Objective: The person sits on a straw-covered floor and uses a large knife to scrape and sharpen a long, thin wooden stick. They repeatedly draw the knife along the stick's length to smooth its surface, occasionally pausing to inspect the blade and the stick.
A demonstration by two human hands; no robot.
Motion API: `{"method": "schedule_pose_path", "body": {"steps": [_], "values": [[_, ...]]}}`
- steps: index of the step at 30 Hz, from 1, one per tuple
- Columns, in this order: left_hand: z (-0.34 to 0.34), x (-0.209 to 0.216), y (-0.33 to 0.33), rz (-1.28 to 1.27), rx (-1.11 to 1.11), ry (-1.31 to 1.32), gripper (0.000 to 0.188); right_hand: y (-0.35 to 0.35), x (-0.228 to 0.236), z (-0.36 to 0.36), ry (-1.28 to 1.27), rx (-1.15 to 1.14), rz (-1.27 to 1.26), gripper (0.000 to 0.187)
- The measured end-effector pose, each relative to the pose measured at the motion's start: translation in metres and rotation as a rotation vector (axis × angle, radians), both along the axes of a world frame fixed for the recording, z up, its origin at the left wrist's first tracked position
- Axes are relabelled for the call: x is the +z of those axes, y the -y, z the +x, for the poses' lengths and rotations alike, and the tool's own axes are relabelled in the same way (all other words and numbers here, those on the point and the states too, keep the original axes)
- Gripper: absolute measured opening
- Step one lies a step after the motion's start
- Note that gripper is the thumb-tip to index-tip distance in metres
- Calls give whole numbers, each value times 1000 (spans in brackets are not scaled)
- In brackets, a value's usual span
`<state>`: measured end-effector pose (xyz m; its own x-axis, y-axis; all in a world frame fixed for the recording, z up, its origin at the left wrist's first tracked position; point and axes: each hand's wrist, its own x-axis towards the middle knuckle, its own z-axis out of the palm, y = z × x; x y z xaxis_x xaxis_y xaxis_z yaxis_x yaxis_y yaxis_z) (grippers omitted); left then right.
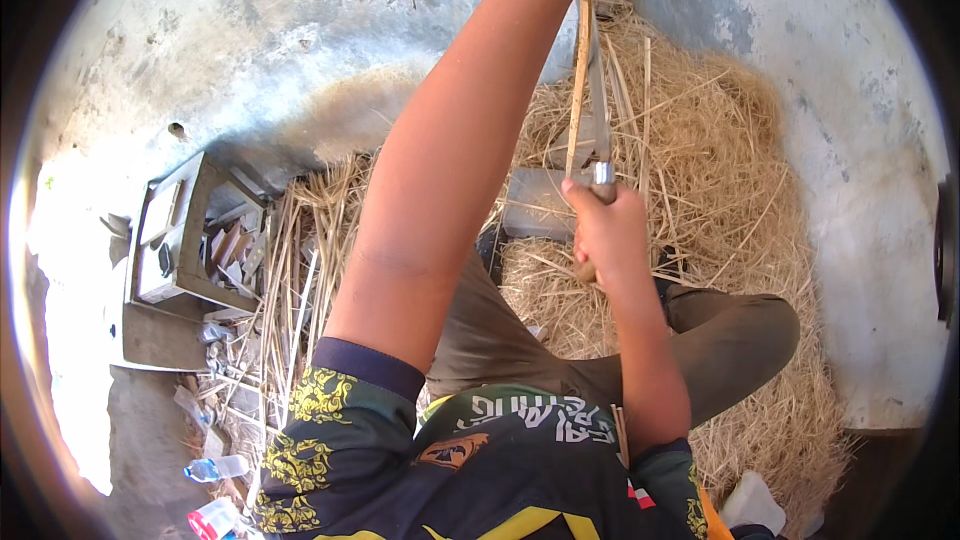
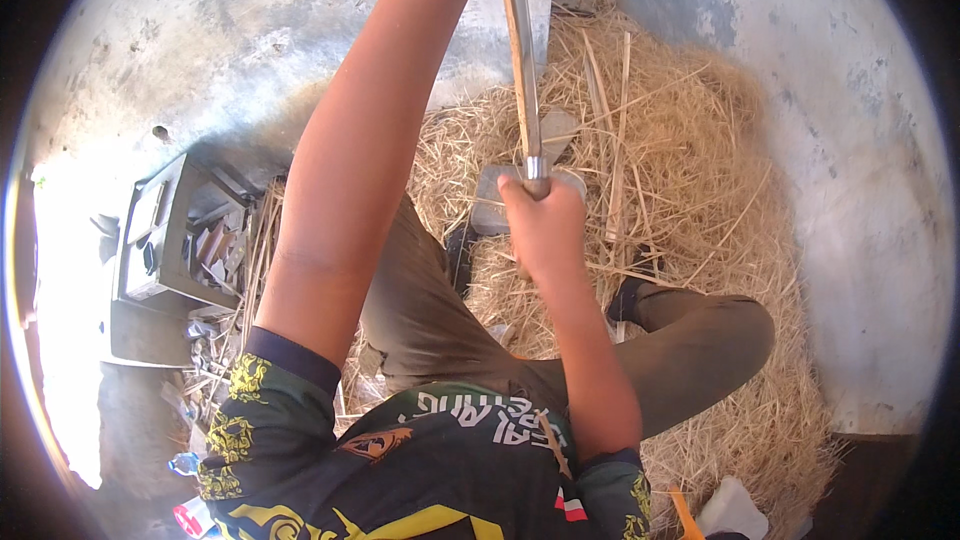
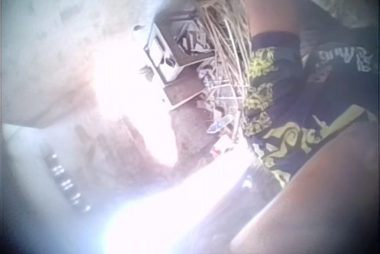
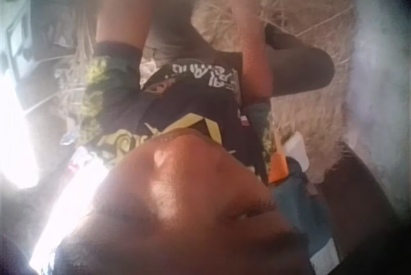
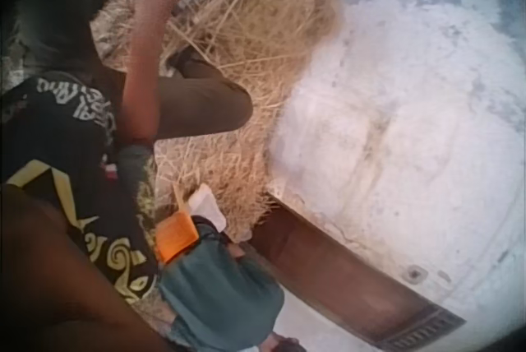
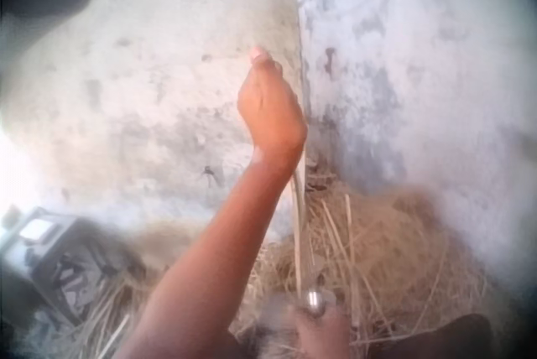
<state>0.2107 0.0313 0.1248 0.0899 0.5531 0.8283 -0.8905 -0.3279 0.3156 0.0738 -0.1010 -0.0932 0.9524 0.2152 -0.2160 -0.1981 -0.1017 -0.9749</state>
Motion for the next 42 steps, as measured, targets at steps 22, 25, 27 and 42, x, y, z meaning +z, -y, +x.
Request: {"method": "schedule_pose_path", "body": {"steps": [22,25,27,42], "values": [[-2,4,21,-52,311,45,52,-33,6,12,106,-42,148,32],[-5,0,17,-52,347,37,51,-18,36,14,57,-21,105,31],[-4,-1,13,-57,356,56,50,-16,52,20,138,35,127,30],[1,0,31,-27,369,24,44,-2,41,27,163,33,119,21]]}}
